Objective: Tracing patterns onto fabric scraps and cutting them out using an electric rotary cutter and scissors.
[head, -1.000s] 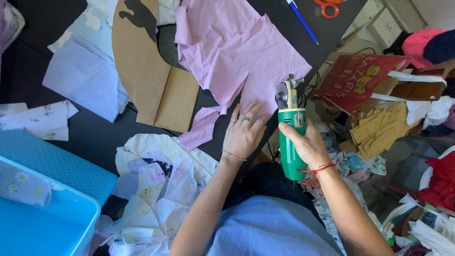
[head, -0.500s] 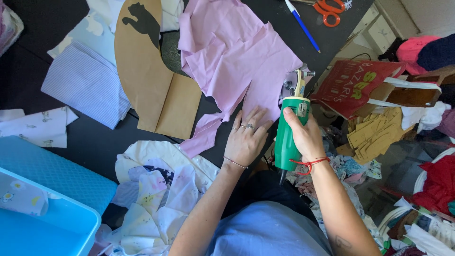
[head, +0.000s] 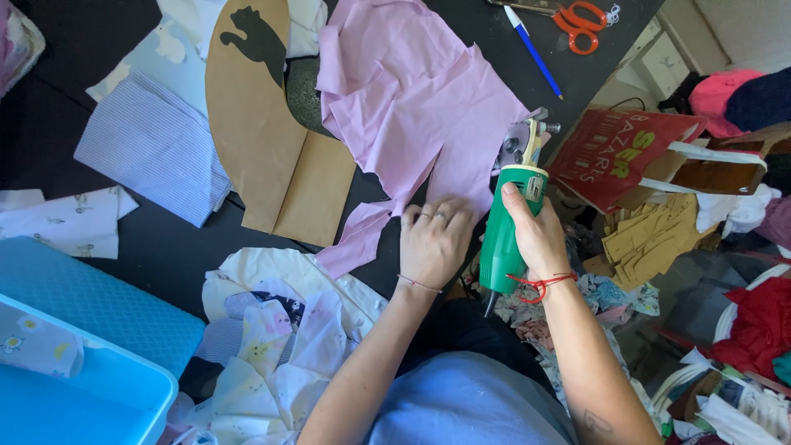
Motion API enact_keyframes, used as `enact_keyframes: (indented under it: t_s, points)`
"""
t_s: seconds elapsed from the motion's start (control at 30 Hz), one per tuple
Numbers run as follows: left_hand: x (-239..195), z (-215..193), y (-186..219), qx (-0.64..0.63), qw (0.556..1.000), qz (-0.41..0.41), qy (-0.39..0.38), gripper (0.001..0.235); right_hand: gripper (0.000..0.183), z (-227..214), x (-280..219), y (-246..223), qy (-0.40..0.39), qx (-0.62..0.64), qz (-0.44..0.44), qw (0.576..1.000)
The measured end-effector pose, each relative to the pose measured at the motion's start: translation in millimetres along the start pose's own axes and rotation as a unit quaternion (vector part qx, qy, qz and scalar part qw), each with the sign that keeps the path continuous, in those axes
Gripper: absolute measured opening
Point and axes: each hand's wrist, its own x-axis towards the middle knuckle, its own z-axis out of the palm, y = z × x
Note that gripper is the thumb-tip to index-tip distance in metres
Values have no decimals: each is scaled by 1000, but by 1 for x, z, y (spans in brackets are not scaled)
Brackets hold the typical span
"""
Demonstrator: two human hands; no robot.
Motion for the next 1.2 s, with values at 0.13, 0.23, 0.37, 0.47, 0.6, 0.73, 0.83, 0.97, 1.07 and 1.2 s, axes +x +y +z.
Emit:
enact_keyframes:
  t_s: [0.13, 0.23, 0.37, 0.47, 0.6, 0.73, 0.83, 0.97, 1.07, 1.2]
  points:
    - [54, 17, -11, 45, 998, -30, 35, 7, 69, 1, 5, 9, 10, 10, -13, 1000]
    - [90, 46, -20, 32, 999, -16, -5, 17, 67, 0, 4, 9, 19, 11, -19, 1000]
    - [108, 56, -32, 37, 980, 36, -191, 38, 65, 1, 17, 24, 11, 32, -22, 999]
    - [105, 52, -30, 46, 977, 45, -204, 43, 61, -3, 12, 42, 3, 26, -24, 999]
    - [105, 49, -26, 49, 983, 47, -173, 39, 56, -18, 4, 62, -44, -2, -41, 998]
    - [103, 57, -29, 68, 980, 54, -180, 41, 57, -32, 11, 99, -52, -38, -72, 995]
    - [102, 65, -31, 81, 982, 64, -156, 42, 53, -46, 9, 105, -62, -34, -101, 992]
    - [97, 70, -29, 92, 984, 79, -127, 40, 60, -65, 14, 116, -70, -36, -100, 992]
    - [99, 69, -27, 102, 983, 96, -116, 40, 60, -70, 25, 116, -72, -21, -120, 990]
    - [98, 65, -21, 110, 983, 100, -110, 40, 53, -64, 34, 118, -110, -5, -121, 986]
